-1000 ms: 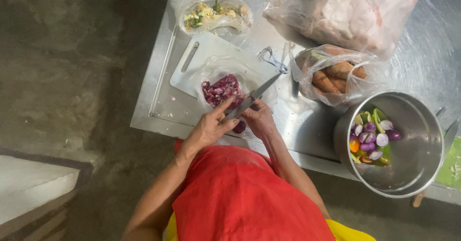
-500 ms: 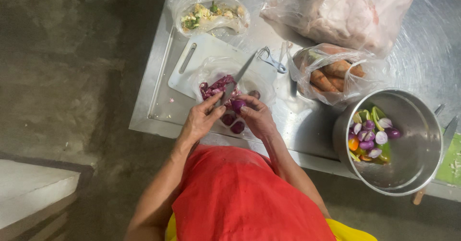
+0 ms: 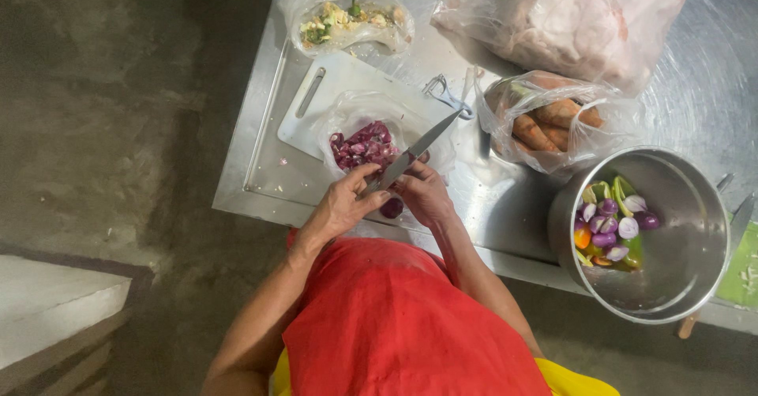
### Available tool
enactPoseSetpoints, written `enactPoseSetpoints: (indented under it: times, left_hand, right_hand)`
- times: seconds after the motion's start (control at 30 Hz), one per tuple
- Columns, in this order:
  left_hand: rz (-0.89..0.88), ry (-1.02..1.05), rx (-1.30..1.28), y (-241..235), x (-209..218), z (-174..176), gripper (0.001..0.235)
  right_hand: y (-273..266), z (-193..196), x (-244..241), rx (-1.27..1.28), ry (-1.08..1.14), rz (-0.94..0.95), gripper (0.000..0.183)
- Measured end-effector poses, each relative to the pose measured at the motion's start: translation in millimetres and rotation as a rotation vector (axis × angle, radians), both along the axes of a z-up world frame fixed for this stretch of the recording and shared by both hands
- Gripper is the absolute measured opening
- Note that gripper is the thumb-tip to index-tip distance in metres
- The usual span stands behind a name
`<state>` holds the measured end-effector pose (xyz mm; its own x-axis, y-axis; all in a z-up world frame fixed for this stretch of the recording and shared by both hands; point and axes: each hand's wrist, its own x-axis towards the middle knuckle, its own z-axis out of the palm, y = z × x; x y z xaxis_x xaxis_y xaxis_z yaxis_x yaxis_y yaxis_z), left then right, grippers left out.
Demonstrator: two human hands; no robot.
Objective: The person chops red onions on a white cutting board using a knife and places the pieces into a metal bowl containing other sliced vegetables.
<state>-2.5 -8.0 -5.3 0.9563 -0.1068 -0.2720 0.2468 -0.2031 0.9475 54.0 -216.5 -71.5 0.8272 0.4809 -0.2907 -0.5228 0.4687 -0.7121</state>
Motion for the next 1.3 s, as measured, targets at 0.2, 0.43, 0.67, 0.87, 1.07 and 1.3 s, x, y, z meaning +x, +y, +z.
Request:
enactPoseSetpoints:
  times: [0.2, 0.43, 0.67, 0.87, 1.07, 1.3]
  left_hand:
    - [0.044, -0.037, 0.004, -2.4, 0.1, -22.7, 0.049]
    - [0.251, 0.143, -0.229, 13.2, 10.4, -19.8, 0.040]
    - [0.037, -0.064, -0.084, -7.5, -3.2, 6.9, 0.068]
    - [0.030, -0.241, -0.043, -11.3, -4.7, -4.2, 0.064]
    - [0.136, -0.013, -0.163, 1.1, 0.7, -3.3, 0.058]
    - [0.068, -0.237, -0.187, 8.7, 2.8, 5.7, 0.055]
  right_hand:
    - [3.1, -4.5, -4.7, -0.158, -0.075, 0.068, 0.027]
    - [14.1, 20.2, -5.6, -0.005, -0.074, -0.015, 0.036]
    - [12.8, -8.3, -4.6, 0.078, -0.053, -0.059, 0.038]
    - [9.4, -16.7, -7.7, 0.096, -0.011, -0.082, 0.036]
    - [14.5, 4.0, -9.8, 0.195, -0.006, -0.060, 0.034]
    - [10.8, 10.5, -8.0, 0.238, 0.031, -0.039, 0.040]
